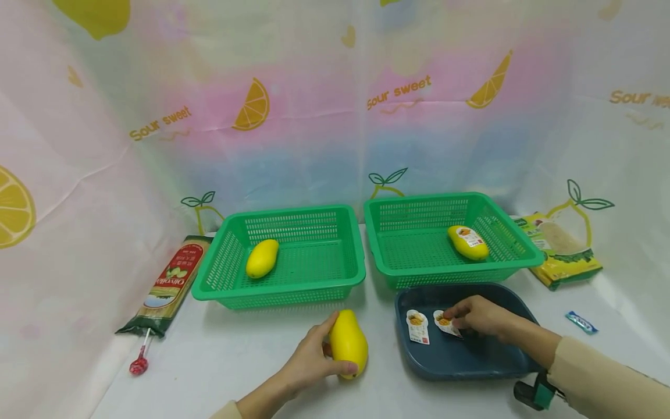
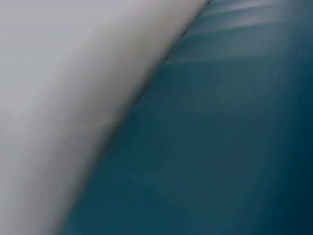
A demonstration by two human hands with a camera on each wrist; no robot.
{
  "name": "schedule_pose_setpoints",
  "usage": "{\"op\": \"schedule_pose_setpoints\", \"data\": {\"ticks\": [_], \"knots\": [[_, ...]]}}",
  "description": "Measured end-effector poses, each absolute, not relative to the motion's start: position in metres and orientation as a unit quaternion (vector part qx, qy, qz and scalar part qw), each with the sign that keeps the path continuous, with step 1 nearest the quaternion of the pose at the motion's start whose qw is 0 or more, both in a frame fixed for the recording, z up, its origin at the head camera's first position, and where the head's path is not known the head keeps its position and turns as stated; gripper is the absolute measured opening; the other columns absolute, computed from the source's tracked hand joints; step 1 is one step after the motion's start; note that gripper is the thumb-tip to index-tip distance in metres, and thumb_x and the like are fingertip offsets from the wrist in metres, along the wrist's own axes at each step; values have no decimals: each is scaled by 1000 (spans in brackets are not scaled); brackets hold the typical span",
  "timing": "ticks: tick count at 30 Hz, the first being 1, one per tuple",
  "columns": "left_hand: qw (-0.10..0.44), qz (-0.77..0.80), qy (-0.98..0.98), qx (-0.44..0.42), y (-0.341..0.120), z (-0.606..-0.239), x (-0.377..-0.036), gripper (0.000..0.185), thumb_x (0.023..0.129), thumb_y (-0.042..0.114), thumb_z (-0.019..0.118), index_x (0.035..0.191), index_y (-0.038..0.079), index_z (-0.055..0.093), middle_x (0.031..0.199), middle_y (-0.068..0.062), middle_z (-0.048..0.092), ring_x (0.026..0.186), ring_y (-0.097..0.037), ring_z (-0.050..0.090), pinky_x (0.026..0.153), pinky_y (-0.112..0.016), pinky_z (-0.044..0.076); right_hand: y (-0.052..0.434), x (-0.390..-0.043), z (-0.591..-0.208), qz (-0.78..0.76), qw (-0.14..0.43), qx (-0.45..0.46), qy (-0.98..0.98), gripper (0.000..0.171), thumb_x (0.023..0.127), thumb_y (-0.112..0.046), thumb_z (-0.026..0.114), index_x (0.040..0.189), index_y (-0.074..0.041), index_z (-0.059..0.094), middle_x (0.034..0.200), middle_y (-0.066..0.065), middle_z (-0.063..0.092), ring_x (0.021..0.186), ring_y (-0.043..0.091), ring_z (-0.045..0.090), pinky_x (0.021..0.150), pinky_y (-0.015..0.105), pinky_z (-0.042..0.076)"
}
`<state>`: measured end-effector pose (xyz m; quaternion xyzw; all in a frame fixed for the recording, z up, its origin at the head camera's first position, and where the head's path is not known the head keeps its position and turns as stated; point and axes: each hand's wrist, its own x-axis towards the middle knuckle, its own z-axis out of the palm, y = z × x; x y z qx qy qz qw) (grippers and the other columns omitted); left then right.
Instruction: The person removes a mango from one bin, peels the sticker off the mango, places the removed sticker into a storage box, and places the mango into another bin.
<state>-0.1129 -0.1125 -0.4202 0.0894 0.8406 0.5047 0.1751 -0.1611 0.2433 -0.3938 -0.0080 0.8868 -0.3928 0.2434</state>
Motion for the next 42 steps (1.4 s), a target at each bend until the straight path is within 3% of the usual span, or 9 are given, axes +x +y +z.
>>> {"op": "schedule_pose_setpoints", "data": {"ticks": [9,14,22,31,38,42], "knots": [[173,507,839,95,-110,-422,-114,112,72,29,88,157,7,19,131,-19,48,92,-21,49,69,-24,42,241,-159,-395,-421,249,-4,872,36,93,-10,61,126,4,62,102,7,67,80,19,56,66,32,43],[171,520,833,76,-108,-421,-114,111,71,27,89,156,6,21,141,-22,47,89,-21,48,66,-26,42,238,-158,-390,-448,250,-3,858,38,94,-11,58,129,5,58,91,5,66,78,19,56,65,31,41],[172,533,826,66,-106,-425,-114,103,73,26,87,153,5,27,150,-25,40,86,-19,50,64,-26,44,233,-153,-390,-463,257,-14,848,37,94,-13,59,126,5,59,92,5,67,78,19,58,66,32,43],[169,528,830,65,-113,-427,-112,108,75,38,85,154,-1,22,150,-26,38,86,-17,53,66,-24,45,227,-148,-386,-484,262,-57,833,39,97,-18,58,129,6,57,97,8,68,81,18,58,62,28,43],[181,536,822,59,-120,-425,-111,104,77,38,84,156,5,23,149,-28,38,85,-18,54,66,-26,46,210,-144,-377,-494,248,-84,829,38,98,-20,59,128,4,58,91,7,62,73,17,51,54,25,38],[172,542,821,44,-130,-421,-110,99,79,38,82,155,7,26,148,-26,40,87,-18,55,67,-28,47,194,-141,-373,-506,247,-112,819,37,98,-22,60,126,2,60,90,7,64,73,17,53,56,25,39]]}}
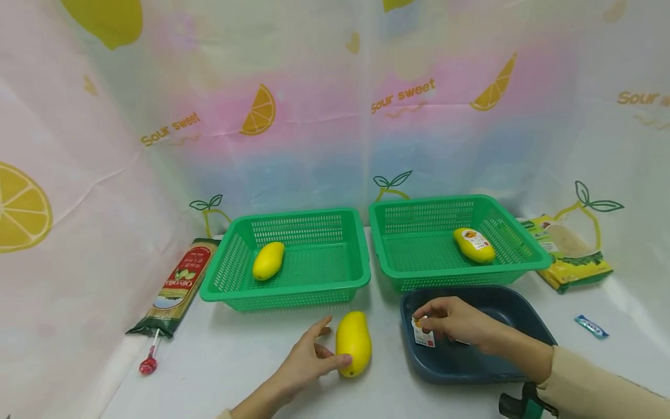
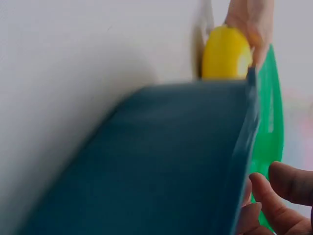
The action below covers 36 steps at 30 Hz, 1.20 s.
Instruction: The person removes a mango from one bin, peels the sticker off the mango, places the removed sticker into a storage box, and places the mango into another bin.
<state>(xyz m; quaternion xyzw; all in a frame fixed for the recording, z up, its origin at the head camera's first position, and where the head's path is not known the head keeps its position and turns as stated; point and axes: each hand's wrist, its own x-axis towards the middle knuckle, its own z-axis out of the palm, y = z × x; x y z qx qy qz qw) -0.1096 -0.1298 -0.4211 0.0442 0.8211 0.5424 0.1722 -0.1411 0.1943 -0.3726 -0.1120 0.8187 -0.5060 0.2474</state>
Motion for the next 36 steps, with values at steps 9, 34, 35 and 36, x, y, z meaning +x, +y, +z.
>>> {"op": "schedule_pose_setpoints", "data": {"ticks": [9,34,35,36], "knots": [[33,521,853,-10,-161,-383,-111,67,86,37,75,143,16,49,124,-10,59,97,-17,59,77,-28,51,149,-135,-364,-518,241,-148,807,34,97,-20,62,124,1,62,81,5,58,64,15,50,58,26,45],[-184,393,896,-96,-281,-391,-151,62,94,41,65,144,8,50,158,-18,28,114,-30,52,77,-15,43,81,-128,-390,-511,225,-90,824,38,86,-15,75,122,-15,62,132,23,40,100,29,53,62,34,52],[-175,397,896,-93,-282,-391,-153,64,94,42,64,145,8,48,159,-18,25,123,-34,47,83,-20,44,80,-128,-391,-515,229,-85,821,39,86,-15,75,123,-15,62,133,24,39,101,30,54,62,34,52],[-166,401,897,-89,-283,-391,-155,66,94,44,64,146,8,46,161,-18,22,131,-37,41,90,-26,46,79,-128,-392,-518,231,-81,819,40,86,-15,75,124,-15,61,134,24,39,102,30,54,61,34,53]]}}
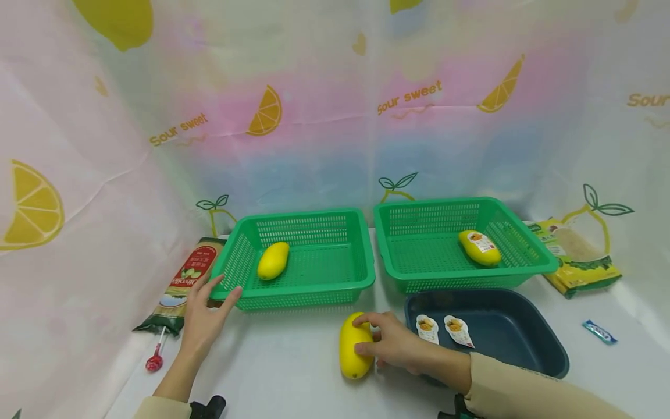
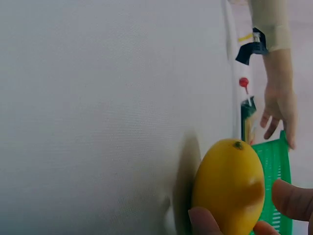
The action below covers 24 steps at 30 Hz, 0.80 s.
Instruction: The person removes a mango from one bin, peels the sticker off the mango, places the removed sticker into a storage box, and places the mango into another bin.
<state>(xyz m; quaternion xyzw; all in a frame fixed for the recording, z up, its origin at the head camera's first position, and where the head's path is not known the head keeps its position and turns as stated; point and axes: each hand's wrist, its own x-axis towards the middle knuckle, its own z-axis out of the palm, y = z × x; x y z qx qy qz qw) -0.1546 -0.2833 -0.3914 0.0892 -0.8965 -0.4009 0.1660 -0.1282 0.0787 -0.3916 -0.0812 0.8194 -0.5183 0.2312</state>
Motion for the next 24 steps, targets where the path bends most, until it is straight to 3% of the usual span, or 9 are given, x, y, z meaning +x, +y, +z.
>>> {"op": "schedule_pose_setpoints", "data": {"ticks": [3,6,9,12,14,19,24], "knots": [[137,-409,-899,81,-286,-391,-160,71,94,46,63,149,9,41,164,-17,15,145,-43,23,110,-53,37,76,-129,-393,-526,236,-78,813,41,86,-15,75,124,-14,59,137,24,40,110,31,53,61,34,54],[98,-417,-899,88,-289,-389,-161,75,94,49,61,153,11,35,165,-21,7,148,-48,14,114,-67,24,74,-130,-395,-532,238,-81,808,44,86,-16,76,126,-14,58,133,23,46,106,30,53,60,34,54],[67,-427,-897,98,-290,-389,-163,78,95,53,58,156,14,29,163,-25,7,144,-48,21,109,-59,39,73,-131,-398,-537,237,-82,806,47,84,-17,78,127,-15,56,126,21,51,97,27,55,57,33,53],[52,-436,-892,103,-289,-389,-164,80,95,55,55,157,16,24,160,-26,13,136,-43,33,92,-44,55,72,-132,-400,-538,236,-76,806,50,83,-18,79,127,-17,55,122,21,52,87,25,56,56,32,52],[45,-441,-890,105,-287,-390,-165,82,95,57,54,158,17,21,160,-25,17,130,-40,38,89,-39,56,73,-132,-401,-537,236,-71,806,50,83,-17,79,127,-17,55,122,21,52,86,25,56,57,32,52],[25,-464,-878,117,-286,-393,-164,85,95,59,52,159,20,13,162,-24,15,131,-42,41,100,-51,50,73,-134,-402,-547,250,-65,796,50,81,-12,79,125,-16,56,124,23,52,90,26,57,65,36,55],[31,-478,-869,122,-286,-395,-162,85,95,58,54,159,20,14,163,-23,13,132,-42,42,101,-54,48,74,-136,-401,-553,263,-65,788,50,80,-9,76,126,-14,57,135,27,49,100,28,58,75,40,57]]}}
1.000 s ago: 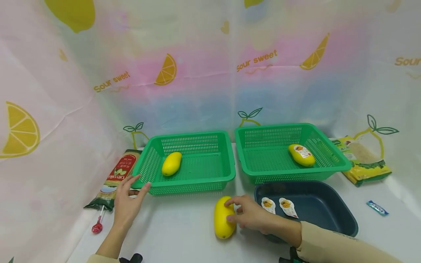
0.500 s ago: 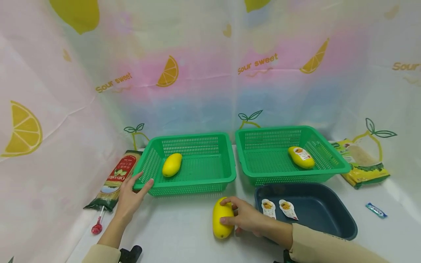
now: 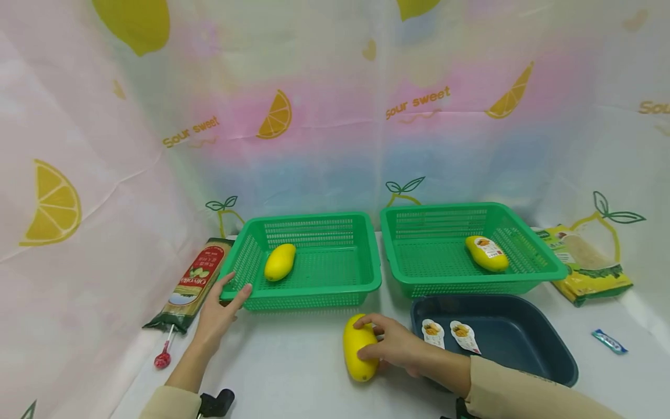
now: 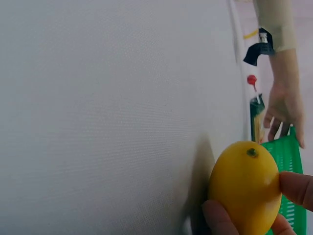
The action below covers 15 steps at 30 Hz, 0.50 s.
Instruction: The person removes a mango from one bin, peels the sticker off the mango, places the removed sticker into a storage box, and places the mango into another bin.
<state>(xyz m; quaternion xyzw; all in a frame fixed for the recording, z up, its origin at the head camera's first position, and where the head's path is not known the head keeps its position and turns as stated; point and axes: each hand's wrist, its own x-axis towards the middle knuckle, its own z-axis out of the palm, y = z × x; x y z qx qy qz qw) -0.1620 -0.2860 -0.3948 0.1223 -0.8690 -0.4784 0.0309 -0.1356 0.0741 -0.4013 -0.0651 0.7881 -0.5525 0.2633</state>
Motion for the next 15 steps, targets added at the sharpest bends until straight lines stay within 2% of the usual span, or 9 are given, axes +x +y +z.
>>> {"op": "schedule_pose_setpoints", "data": {"ticks": [15], "knots": [[34,-473,-870,135,-284,-393,-160,86,93,60,54,159,22,14,163,-22,15,122,-38,53,96,-45,53,76,-135,-402,-569,273,-74,772,52,79,-6,73,128,-11,56,140,31,43,107,30,57,82,45,57]]}}
